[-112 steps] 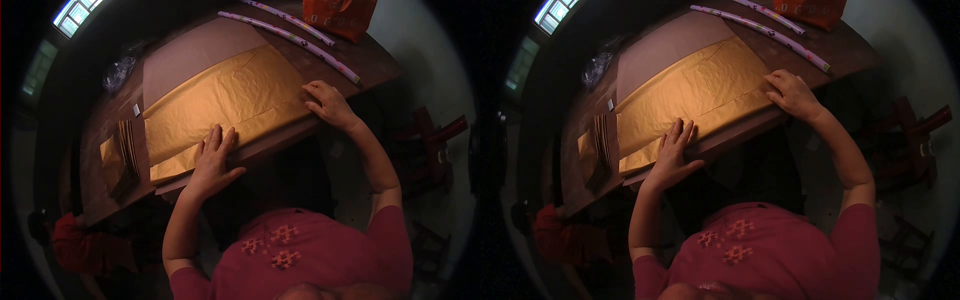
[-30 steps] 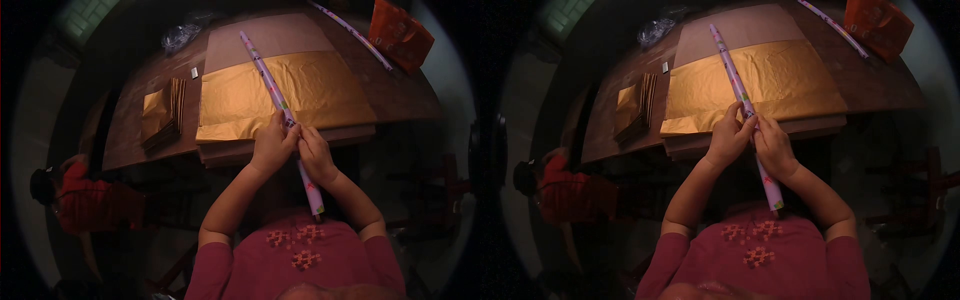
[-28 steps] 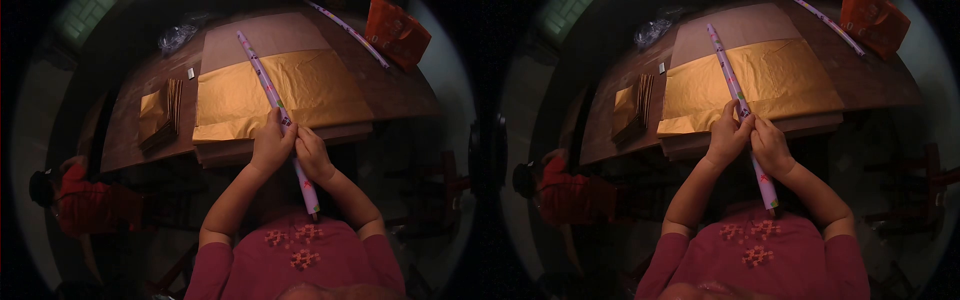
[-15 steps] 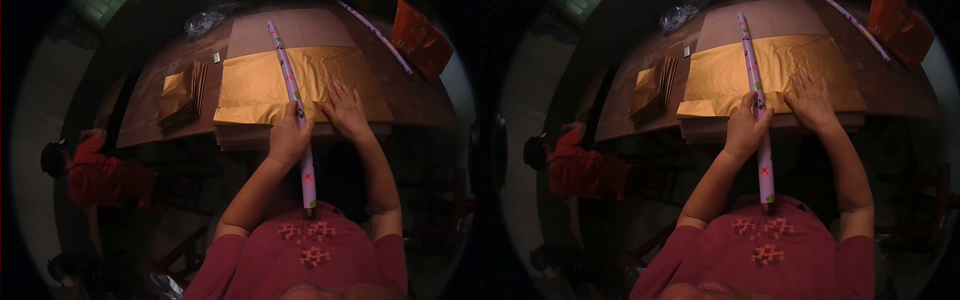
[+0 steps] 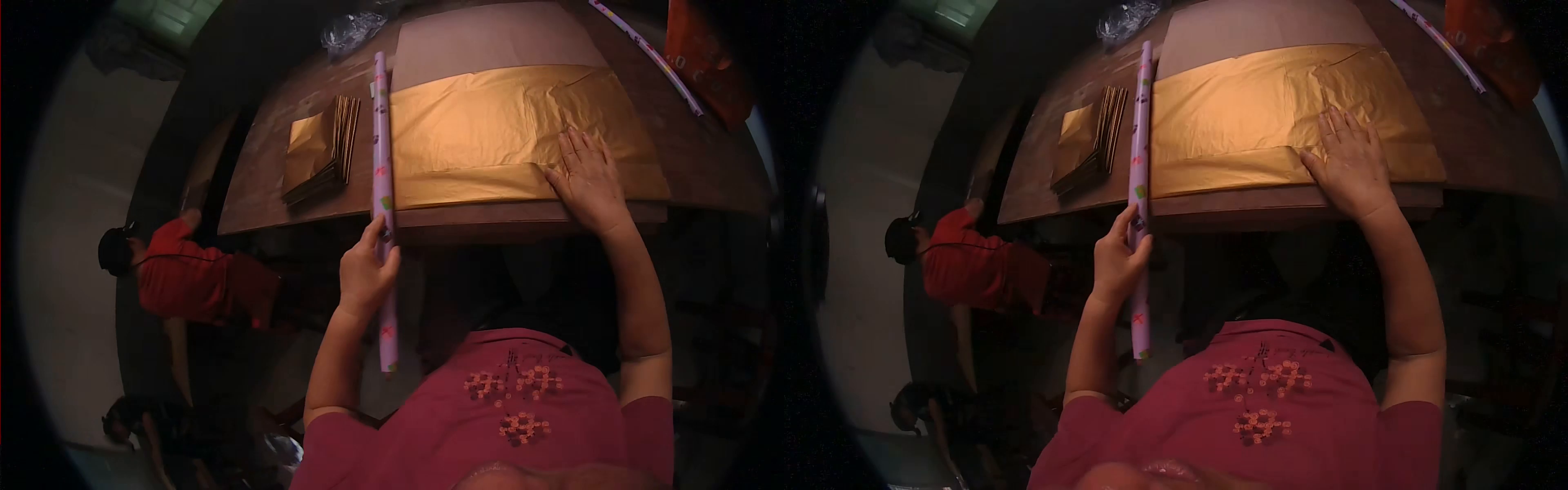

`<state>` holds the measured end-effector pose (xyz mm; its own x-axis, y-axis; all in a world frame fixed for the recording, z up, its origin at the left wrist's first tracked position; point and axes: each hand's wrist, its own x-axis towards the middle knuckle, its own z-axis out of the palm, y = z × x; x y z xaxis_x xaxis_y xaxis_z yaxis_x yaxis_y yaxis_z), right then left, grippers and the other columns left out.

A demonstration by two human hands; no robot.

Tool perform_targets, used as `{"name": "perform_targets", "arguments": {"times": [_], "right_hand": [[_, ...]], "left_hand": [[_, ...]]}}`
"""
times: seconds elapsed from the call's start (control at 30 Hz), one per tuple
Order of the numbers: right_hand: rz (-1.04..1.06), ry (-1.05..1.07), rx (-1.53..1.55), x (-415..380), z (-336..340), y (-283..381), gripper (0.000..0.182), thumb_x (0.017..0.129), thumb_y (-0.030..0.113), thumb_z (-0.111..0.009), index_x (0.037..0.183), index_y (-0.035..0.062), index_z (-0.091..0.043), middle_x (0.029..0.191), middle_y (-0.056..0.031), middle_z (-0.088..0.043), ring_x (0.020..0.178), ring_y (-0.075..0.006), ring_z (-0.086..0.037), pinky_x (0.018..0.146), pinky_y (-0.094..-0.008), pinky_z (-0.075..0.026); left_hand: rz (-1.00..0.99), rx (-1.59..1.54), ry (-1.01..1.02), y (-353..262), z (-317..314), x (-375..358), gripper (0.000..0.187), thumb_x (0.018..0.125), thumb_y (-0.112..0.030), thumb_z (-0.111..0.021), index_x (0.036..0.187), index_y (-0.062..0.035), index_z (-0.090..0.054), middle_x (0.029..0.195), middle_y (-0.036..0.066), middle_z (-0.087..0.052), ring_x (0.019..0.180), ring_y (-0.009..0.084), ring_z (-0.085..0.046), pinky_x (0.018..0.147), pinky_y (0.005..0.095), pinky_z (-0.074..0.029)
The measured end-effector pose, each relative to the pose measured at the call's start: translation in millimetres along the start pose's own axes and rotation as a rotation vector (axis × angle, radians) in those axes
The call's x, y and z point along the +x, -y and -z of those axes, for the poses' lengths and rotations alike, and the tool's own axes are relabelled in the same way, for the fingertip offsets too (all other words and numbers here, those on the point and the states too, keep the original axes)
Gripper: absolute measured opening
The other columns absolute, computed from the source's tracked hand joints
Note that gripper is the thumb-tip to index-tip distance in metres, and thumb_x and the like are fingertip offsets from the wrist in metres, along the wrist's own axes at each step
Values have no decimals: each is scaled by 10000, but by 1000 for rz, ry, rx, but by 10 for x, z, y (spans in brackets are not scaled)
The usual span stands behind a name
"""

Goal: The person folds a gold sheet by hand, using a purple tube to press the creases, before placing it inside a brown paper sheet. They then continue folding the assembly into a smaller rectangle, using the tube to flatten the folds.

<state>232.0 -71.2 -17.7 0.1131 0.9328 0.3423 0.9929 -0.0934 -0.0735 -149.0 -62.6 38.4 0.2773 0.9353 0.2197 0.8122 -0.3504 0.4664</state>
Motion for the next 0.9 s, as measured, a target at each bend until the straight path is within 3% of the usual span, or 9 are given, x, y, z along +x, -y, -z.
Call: {"name": "perform_targets", "arguments": {"times": [0.27, 0.37, 0.53, 0.63, 0.7, 0.77, 0.83, 0.87, 0.9], "right_hand": [[1, -2, 96, 23, -87, -104, 754, 985, 591, -415, 1508, 48, -390, 1573, -150, -364, 1463, -306, -314, 1198, -498, -195], [-8, -14, 160, 53, -53, -70, 775, 989, 612, -391, 1520, 48, -367, 1586, -154, -338, 1470, -308, -298, 1201, -498, -183], [-34, 1, 312, 96, 124, -165, 791, 996, 631, -354, 1522, 41, -357, 1580, -172, -339, 1475, -321, -282, 1208, -490, -160], [69, -128, 370, 57, 458, 24, 736, 1012, 567, -404, 1521, 38, -356, 1548, -202, -378, 1442, -358, -338, 1194, -471, -219], [105, -24, 981, -72, 792, 318, 638, 1028, 408, -495, 1515, 19, -361, 1508, -211, -436, 1385, -316, -439, 1146, -423, -329], [161, 110, 1450, -268, 854, 631, 647, 1002, 205, -577, 1547, 19, -283, 1446, -198, -503, 1297, -233, -523, 1067, -357, -421], [258, 252, 1751, -408, 947, 848, 742, 979, 93, -592, 1580, 32, -160, 1355, -160, -563, 1197, -166, -569, 1012, -331, -464], [231, 212, 1725, -481, 885, 926, 742, 979, 93, -592, 1580, 32, -160, 1355, -160, -563, 1197, -166, -569, 1012, -331, -464], [247, 14, 1629, -537, 758, 964, 771, 974, 73, -590, 1585, 44, -121, 1284, -142, -586, 1085, -155, -606, 929, -319, -499]], "left_hand": [[-144, 207, -44, 197, 198, -266, 593, 831, -121, -675, 1403, -94, -524, 1031, 185, -682, 890, 369, -679, 779, 427, -553], [-207, 143, -127, 88, 242, -238, 606, 831, -102, -685, 1413, -81, -520, 1003, 180, -677, 854, 355, -681, 757, 410, -555], [-474, -44, -306, -282, 214, 41, 627, 799, -5, -711, 1399, -32, -528, 965, 192, -681, 834, 340, -695, 715, 381, -563], [-601, -135, -327, -689, 150, 268, 629, 791, 17, -716, 1391, -19, -532, 970, 203, -683, 822, 334, -700, 710, 377, -566], [-702, -226, -361, -1043, 111, 463, 613, 797, 18, -715, 1382, 1, -534, 964, 202, -683, 793, 322, -700, 704, 370, -565], [-756, -437, -377, -1381, 1, 573, 590, 831, 33, -671, 1398, 20, -511, 888, 123, -680, 706, 158, -654, 631, 277, -510], [-757, -556, -388, -1639, -181, 739, 604, 837, 37, -661, 1415, 19, -484, 828, 78, -637, 662, 117, -598, 592, 252, -473], [-746, -639, -416, -1767, -244, 811, 619, 844, 41, -652, 1431, 19, -457, 768, 33, -594, 618, 75, -542, 554, 227, -437], [-698, -717, -364, -1906, -278, 852, 643, 866, 28, -642, 1461, 11, -399, 706, -5, -519, 597, 52, -485, 525, 209, -387]]}}
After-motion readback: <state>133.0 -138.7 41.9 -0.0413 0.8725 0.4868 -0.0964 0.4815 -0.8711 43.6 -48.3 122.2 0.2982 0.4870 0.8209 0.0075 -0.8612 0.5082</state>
